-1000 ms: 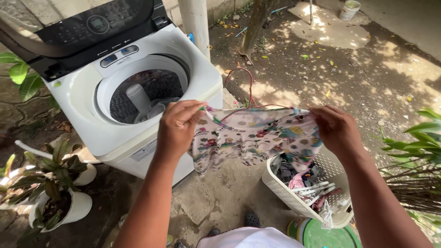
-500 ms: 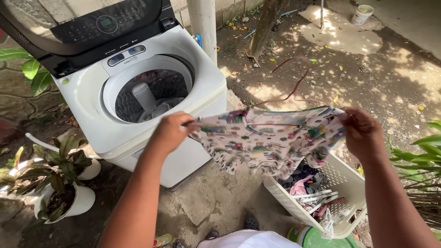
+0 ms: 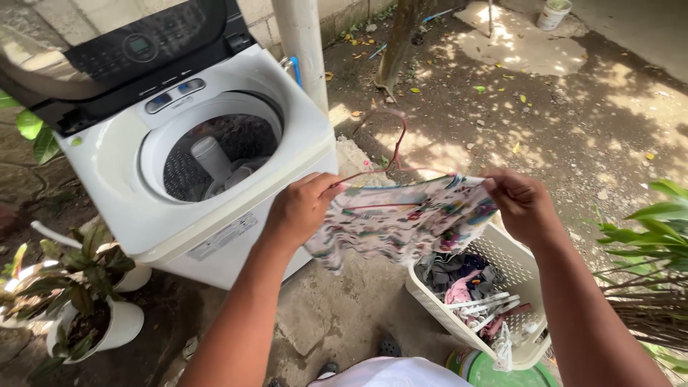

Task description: Hanging wet laundry on hangers and placing them on an outdoor clothesline.

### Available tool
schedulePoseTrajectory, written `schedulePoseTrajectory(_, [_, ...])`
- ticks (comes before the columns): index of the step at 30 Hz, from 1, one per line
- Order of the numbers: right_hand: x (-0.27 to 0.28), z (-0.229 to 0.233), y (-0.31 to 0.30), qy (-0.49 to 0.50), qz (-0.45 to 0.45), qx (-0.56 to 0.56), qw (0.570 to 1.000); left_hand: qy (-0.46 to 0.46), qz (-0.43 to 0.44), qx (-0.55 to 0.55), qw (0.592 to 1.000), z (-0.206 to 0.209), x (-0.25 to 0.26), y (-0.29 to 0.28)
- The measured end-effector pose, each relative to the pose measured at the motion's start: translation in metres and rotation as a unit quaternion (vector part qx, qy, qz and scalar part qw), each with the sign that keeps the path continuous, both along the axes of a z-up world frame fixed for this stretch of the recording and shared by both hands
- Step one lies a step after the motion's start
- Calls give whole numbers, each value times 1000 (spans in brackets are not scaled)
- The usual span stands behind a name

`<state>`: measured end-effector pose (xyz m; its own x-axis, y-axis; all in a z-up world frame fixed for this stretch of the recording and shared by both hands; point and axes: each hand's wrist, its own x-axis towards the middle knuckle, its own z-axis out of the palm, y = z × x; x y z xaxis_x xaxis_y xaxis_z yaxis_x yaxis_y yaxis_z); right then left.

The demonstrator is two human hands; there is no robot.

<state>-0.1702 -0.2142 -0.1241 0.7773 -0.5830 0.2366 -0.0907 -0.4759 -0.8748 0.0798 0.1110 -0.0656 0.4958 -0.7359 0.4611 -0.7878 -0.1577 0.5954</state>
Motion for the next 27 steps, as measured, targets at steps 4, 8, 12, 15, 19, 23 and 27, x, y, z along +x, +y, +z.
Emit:
schedulePoseTrajectory(4, [-10,0,-19,-2,63,33,997,6,-31,-2,1000,15,0,-1])
schedulePoseTrajectory(8, [1,30,-16,-15,6,144,990,0,-38,-6,999,32,5,-7])
schedulePoseTrajectory(12, [-18,-7,-39,55,63,253,964,-10,0,-29,1000,35,15,-15])
schedulePoseTrajectory(15, [-37,-28,-55,30,130,160,978,32,40,-8,999,38,18,-19])
schedulePoseTrajectory(19, [-39,-14,-60,159,-15,111,981,60,53,9,997,39,13,-34])
schedulePoseTrajectory(23, [-14,46,-6,51,-71,-92,992,88,-3,-19,996,36,12,-58])
schedulePoseTrajectory(27, [-12,56,11,49,-92,-138,985,129,-68,-31,989,38,18,-81])
